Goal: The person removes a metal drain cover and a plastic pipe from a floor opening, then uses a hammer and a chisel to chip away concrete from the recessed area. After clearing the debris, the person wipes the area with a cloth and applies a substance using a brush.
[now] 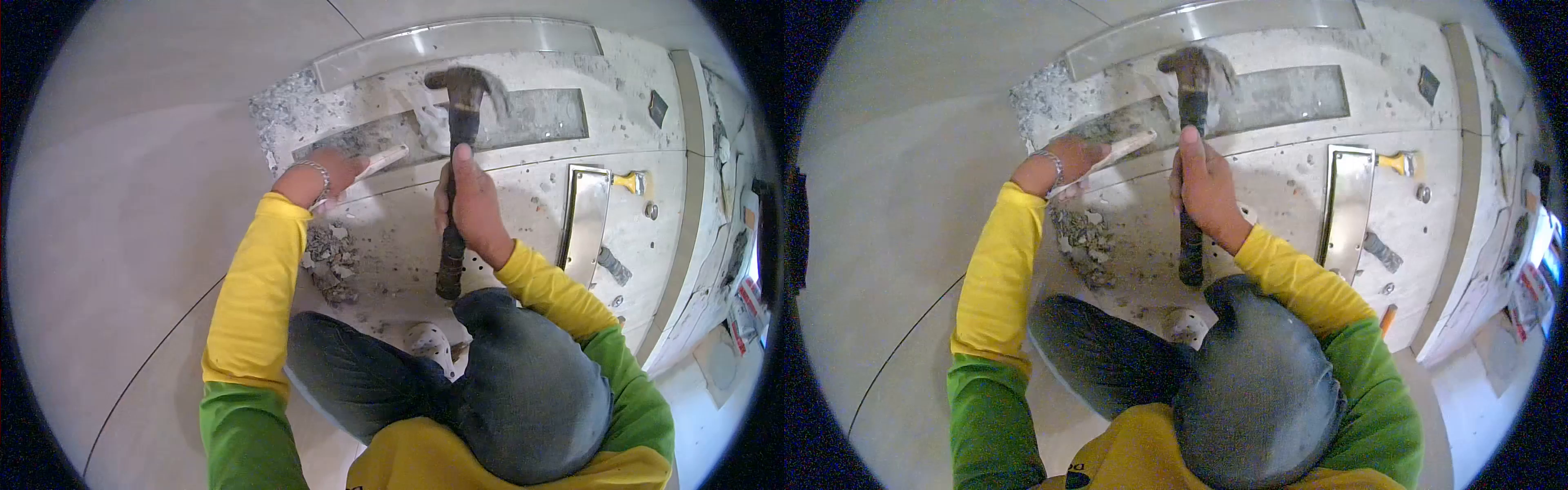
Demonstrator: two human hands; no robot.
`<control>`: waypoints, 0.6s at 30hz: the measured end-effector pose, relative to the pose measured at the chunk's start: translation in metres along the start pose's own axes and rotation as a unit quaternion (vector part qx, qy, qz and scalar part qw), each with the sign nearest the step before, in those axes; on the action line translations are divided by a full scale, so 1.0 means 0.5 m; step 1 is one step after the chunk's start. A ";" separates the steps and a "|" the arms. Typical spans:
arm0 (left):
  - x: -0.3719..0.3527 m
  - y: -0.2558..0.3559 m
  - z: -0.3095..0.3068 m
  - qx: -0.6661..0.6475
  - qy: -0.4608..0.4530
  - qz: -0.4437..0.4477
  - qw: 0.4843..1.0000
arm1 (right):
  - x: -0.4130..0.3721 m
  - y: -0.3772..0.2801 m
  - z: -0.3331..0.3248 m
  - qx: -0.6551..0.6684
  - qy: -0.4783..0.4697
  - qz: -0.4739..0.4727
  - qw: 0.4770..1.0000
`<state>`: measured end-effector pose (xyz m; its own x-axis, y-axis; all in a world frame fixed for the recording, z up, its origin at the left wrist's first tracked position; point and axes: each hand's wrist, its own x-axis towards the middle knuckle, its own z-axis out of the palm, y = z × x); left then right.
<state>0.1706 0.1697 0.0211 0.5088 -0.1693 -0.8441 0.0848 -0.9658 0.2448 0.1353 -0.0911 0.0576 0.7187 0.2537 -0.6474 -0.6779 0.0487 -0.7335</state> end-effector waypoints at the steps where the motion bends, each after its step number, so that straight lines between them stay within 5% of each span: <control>1: -0.022 0.033 -0.027 -0.001 0.002 0.000 1.000 | 0.003 0.019 0.004 -0.017 0.036 0.003 0.999; 2: -0.040 0.071 -0.054 -0.046 -0.044 -0.083 0.994 | 0.008 0.032 -0.002 -0.017 0.035 0.003 0.999; 4: -0.039 0.081 -0.062 -0.088 -0.086 -0.163 0.979 | 0.021 0.035 -0.019 -0.090 -0.119 0.221 0.964; 6: -0.016 0.051 -0.031 0.096 0.015 0.023 0.995 | 0.023 0.030 -0.021 -0.093 -0.084 0.181 0.975; 7: -0.015 0.052 -0.027 0.096 0.009 0.023 0.995 | 0.016 0.032 -0.019 -0.095 -0.051 0.148 0.983; 9: -0.025 0.062 -0.044 -0.113 -0.086 -0.149 0.979 | 0.005 0.003 -0.015 -0.044 -0.032 0.108 0.993; 14: -0.087 0.037 -0.059 -0.235 -0.084 -0.150 0.957 | 0.007 -0.035 -0.016 0.025 -0.005 0.016 1.000; 16: -0.089 0.028 -0.060 -0.251 -0.089 -0.131 0.955 | 0.017 0.004 -0.008 -0.050 0.009 0.002 0.999; 17: -0.092 0.026 -0.059 -0.241 -0.086 -0.140 0.956 | 0.016 0.017 -0.006 -0.050 0.006 0.003 0.999; 18: -0.095 0.026 -0.062 -0.231 -0.083 -0.149 0.958 | 0.016 0.023 -0.003 -0.075 -0.062 0.100 0.990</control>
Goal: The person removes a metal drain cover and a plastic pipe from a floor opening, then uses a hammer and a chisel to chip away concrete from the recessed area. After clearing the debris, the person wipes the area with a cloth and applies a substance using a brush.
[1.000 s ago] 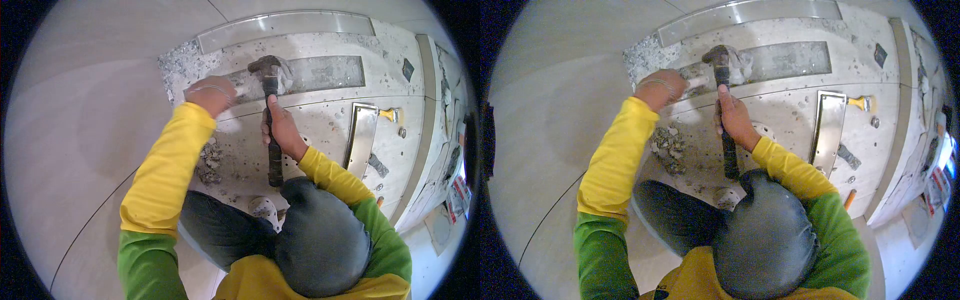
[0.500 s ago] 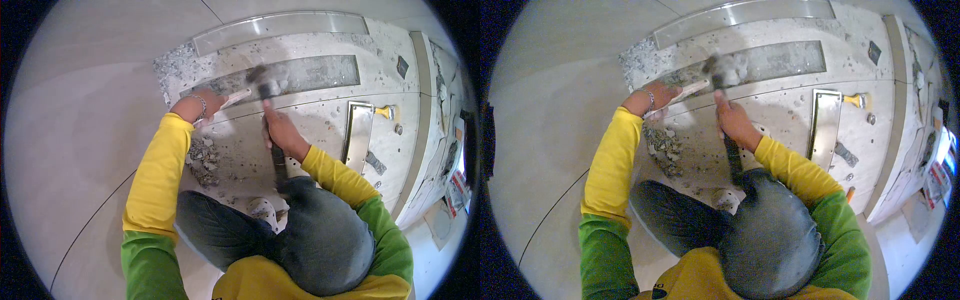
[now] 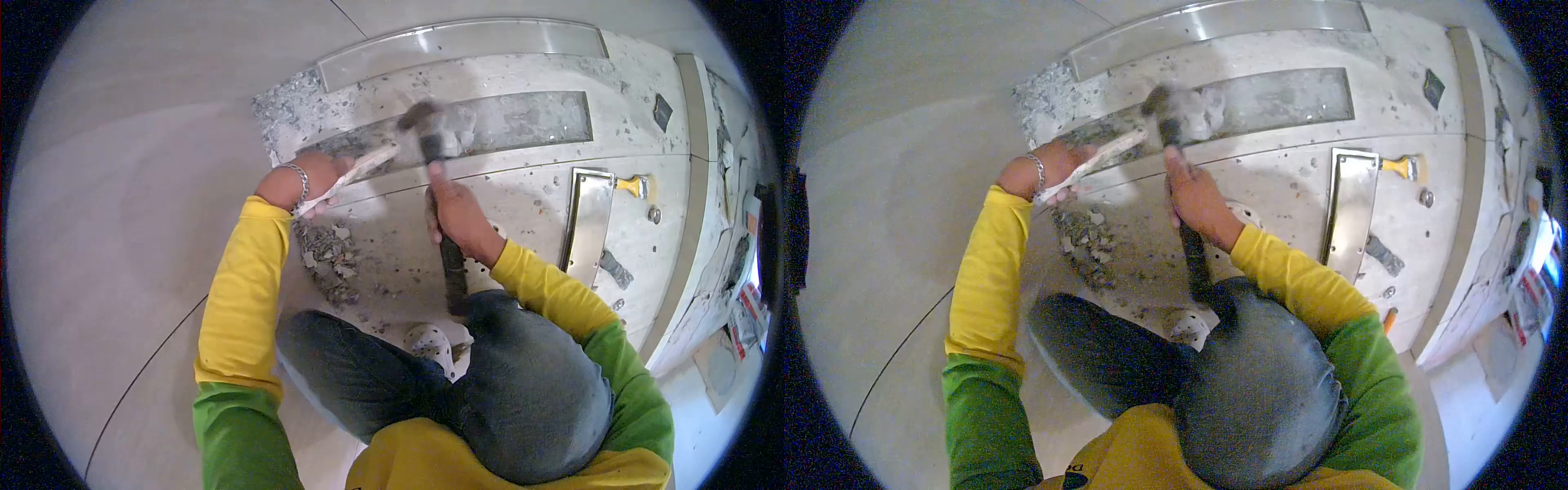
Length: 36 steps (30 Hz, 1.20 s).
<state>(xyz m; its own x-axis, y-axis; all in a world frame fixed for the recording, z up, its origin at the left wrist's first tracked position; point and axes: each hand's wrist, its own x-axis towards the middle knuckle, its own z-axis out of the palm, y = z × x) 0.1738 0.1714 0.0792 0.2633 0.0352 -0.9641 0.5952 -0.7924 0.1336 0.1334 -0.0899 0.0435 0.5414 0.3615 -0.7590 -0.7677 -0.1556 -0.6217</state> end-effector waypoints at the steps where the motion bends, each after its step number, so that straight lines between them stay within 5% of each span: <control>1: -0.002 0.004 0.000 0.001 0.002 -0.001 1.000 | 0.004 0.003 0.000 -0.026 -0.071 0.091 0.993; 4: -0.006 -0.002 0.004 0.000 0.006 -0.047 0.999 | -0.003 -0.018 0.005 -0.027 -0.040 0.035 0.998; 9: -0.004 -0.010 0.003 0.013 0.005 0.008 1.000 | 0.006 -0.001 0.024 0.075 0.067 -0.101 0.990; 12: 0.005 0.012 0.000 0.082 -0.002 -0.002 0.997 | 0.026 0.031 0.014 -0.023 0.037 -0.025 0.999; 14: 0.014 0.013 0.004 0.075 0.008 -0.010 0.997 | 0.022 0.017 -0.001 -0.074 -0.064 0.086 0.991; 17: 0.032 -0.016 0.021 0.075 0.011 -0.017 0.997 | -0.005 0.008 0.009 0.011 -0.006 -0.036 0.999; 21: 0.000 0.016 0.013 0.084 0.017 -0.041 0.995 | 0.007 0.033 0.027 0.093 0.073 -0.066 0.991; 23: 0.000 0.024 0.019 0.101 0.032 -0.045 0.993 | 0.025 0.050 0.007 -0.007 -0.101 0.103 0.990; 25: 0.043 -0.016 0.024 0.121 0.043 -0.051 0.990 | 0.017 0.047 0.005 0.006 -0.086 0.090 0.992; 27: 0.131 -0.137 0.028 0.408 0.208 0.157 0.875 | 0.007 0.039 0.009 0.019 -0.078 0.085 0.993; 31: 0.025 -0.079 -0.021 0.200 0.140 0.086 0.966 | -0.011 -0.011 0.017 0.090 -0.020 0.001 0.996; 33: 0.018 -0.089 0.013 0.057 0.069 -0.036 0.995 | -0.009 -0.023 0.035 0.097 0.003 -0.044 0.994; 36: 0.038 -0.136 0.043 0.139 0.060 -0.044 0.987 | 0.031 0.060 0.070 0.031 0.006 -0.088 0.996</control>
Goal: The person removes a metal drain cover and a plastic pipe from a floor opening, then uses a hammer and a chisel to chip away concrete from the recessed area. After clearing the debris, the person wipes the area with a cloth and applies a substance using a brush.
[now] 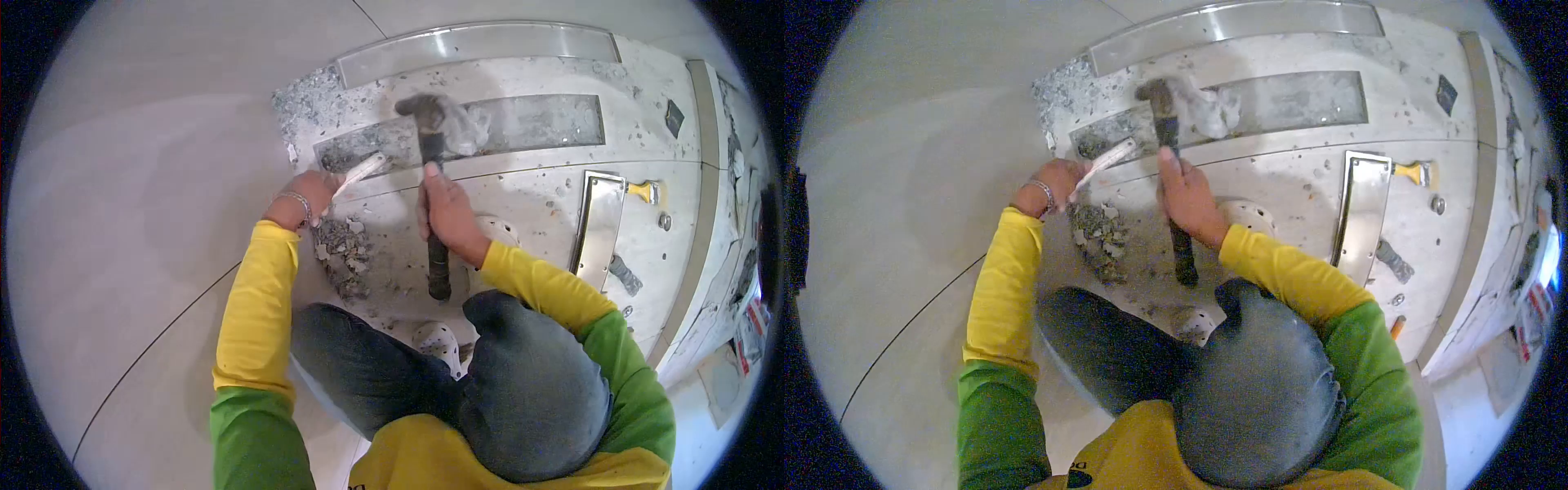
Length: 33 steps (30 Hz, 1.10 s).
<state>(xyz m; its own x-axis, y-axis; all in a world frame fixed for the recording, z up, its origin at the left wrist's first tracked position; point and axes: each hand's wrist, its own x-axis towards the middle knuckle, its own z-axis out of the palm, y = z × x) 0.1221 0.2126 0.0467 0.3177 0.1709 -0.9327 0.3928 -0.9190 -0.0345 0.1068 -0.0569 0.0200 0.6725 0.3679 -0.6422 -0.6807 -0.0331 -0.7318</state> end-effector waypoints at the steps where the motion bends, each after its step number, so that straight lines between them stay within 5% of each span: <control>1: 0.012 -0.021 0.018 0.019 0.024 0.038 0.999 | 0.008 0.030 0.002 0.000 -0.003 0.000 1.000; 3: 0.011 -0.037 0.039 0.049 0.068 0.066 0.994 | 0.021 0.052 0.003 -0.136 -0.114 0.130 0.976; 8: 0.036 -0.086 0.042 0.071 0.086 0.152 0.982 | 0.016 0.035 0.009 -0.097 -0.083 0.066 0.990; 10: -0.024 -0.031 0.004 -0.089 0.047 0.009 0.995 | 0.026 -0.004 -0.003 -0.069 -0.054 0.034 0.996; 11: -0.037 -0.034 0.006 -0.088 0.043 0.010 0.995 | 0.021 -0.035 -0.008 -0.035 -0.060 0.050 0.996; 13: -0.058 -0.057 0.002 -0.296 0.106 -0.040 0.948 | 0.025 -0.062 -0.010 0.000 -0.068 0.064 0.996; 19: -0.061 -0.118 0.038 -0.202 0.076 0.017 0.976 | 0.048 -0.086 0.060 0.003 -0.075 0.029 0.997; 22: -0.078 -0.091 0.047 -0.195 0.048 -0.049 0.978 | 0.057 -0.048 0.092 -0.055 -0.088 0.014 0.994; 26: -0.031 -0.138 0.074 -0.196 0.088 -0.019 0.977 | 0.075 0.053 0.102 -0.219 -0.143 0.010 0.965; 28: -0.030 -0.136 0.073 0.052 0.071 0.019 0.996 | 0.068 0.057 0.101 -0.256 -0.180 0.030 0.949; 29: -0.033 -0.145 0.082 0.051 0.070 0.018 0.996 | 0.053 0.067 0.103 -0.206 -0.138 0.041 0.968; 31: -0.039 -0.156 0.112 0.191 0.323 0.075 0.924 | 0.036 0.051 0.098 -0.157 -0.091 0.056 0.982; 32: -0.042 -0.161 0.123 0.190 0.320 0.078 0.925 | 0.041 0.037 0.092 -0.154 -0.081 0.051 0.983; 33: -0.059 -0.152 0.110 -0.068 0.256 -0.005 0.964 | 0.049 0.014 0.088 -0.152 -0.071 0.040 0.985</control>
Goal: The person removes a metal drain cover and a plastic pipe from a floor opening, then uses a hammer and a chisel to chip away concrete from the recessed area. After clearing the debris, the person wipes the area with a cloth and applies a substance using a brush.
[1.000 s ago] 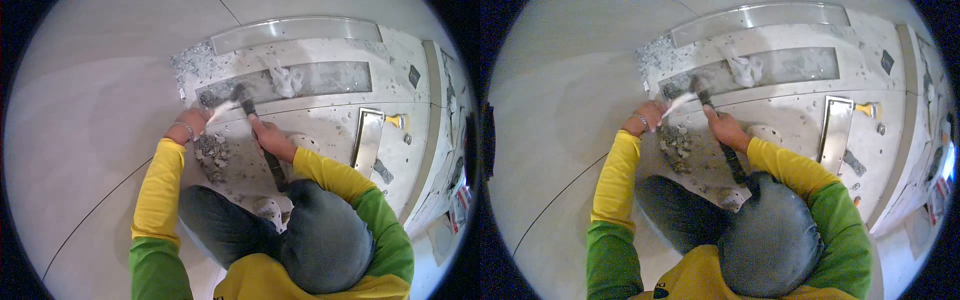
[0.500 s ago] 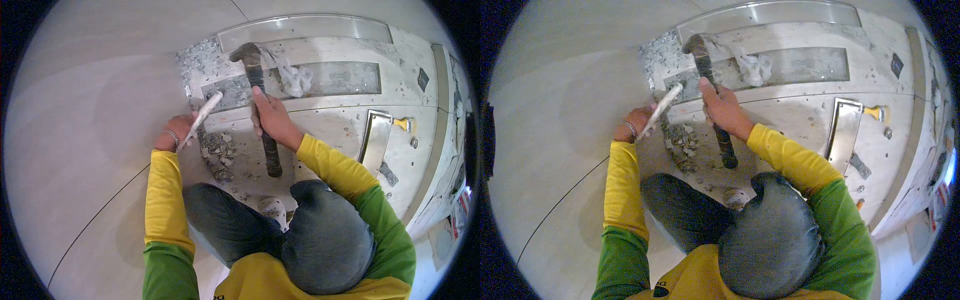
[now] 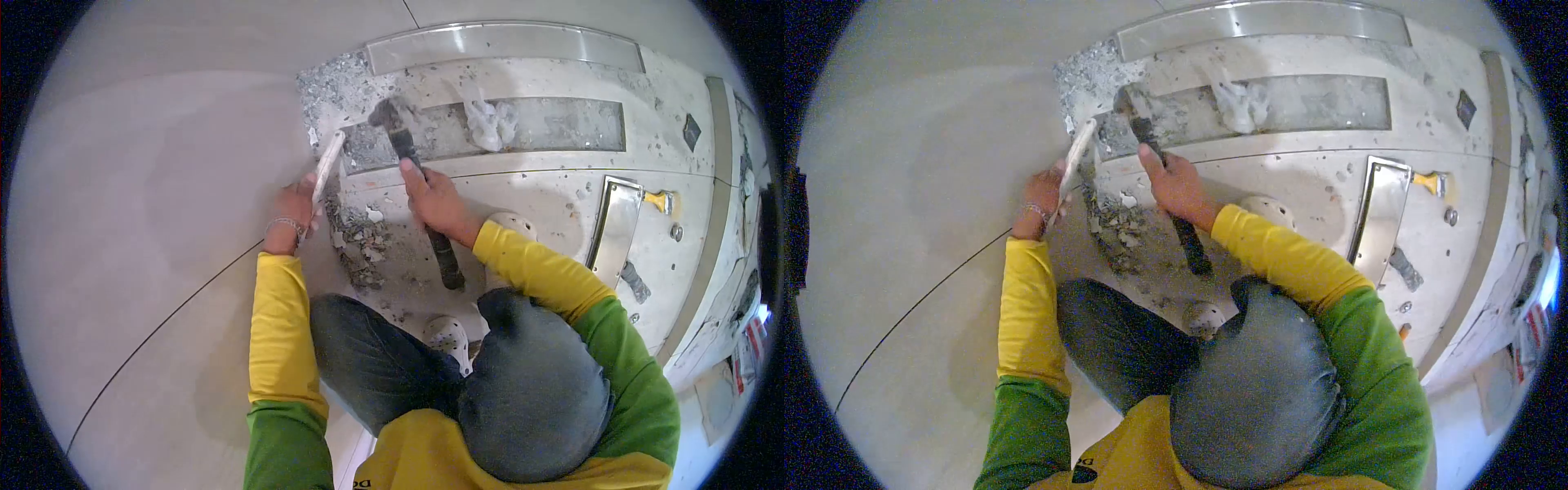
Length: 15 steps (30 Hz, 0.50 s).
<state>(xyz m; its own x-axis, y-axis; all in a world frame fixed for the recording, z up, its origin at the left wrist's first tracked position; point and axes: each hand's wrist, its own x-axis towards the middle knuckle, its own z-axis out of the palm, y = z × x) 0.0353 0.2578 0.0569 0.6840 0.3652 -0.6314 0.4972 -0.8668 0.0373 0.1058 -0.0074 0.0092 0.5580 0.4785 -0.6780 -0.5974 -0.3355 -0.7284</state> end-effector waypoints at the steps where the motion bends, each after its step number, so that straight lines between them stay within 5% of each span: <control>1: -0.005 0.004 -0.009 -0.224 -0.067 -0.149 0.961 | 0.001 -0.022 -0.011 -0.002 0.003 -0.003 1.000; 9: -0.038 -0.021 0.081 -0.249 0.001 -0.075 0.966 | 0.013 -0.039 0.049 -0.051 0.030 -0.162 0.985; 10: -0.042 -0.022 0.082 -0.223 0.005 -0.060 0.973 | 0.016 -0.034 0.051 -0.054 0.030 -0.164 0.985; 12: -0.035 -0.040 0.125 -0.098 0.087 -0.040 0.991 | 0.028 -0.037 0.048 -0.150 -0.133 0.001 0.980; 13: -0.036 -0.040 0.132 0.035 0.161 -0.019 0.986 | 0.028 -0.033 0.052 -0.151 -0.132 -0.003 0.980; 15: -0.050 -0.036 0.139 -0.054 0.165 -0.009 0.985 | 0.019 -0.017 0.071 -0.171 -0.034 -0.080 0.981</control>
<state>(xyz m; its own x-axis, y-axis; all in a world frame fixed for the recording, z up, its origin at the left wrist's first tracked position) -0.0278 0.2408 0.0182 0.8024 0.4856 -0.3470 0.5520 -0.8249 0.1220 0.0957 0.0286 0.0124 0.5819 0.5969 -0.5523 -0.2708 -0.4981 -0.8237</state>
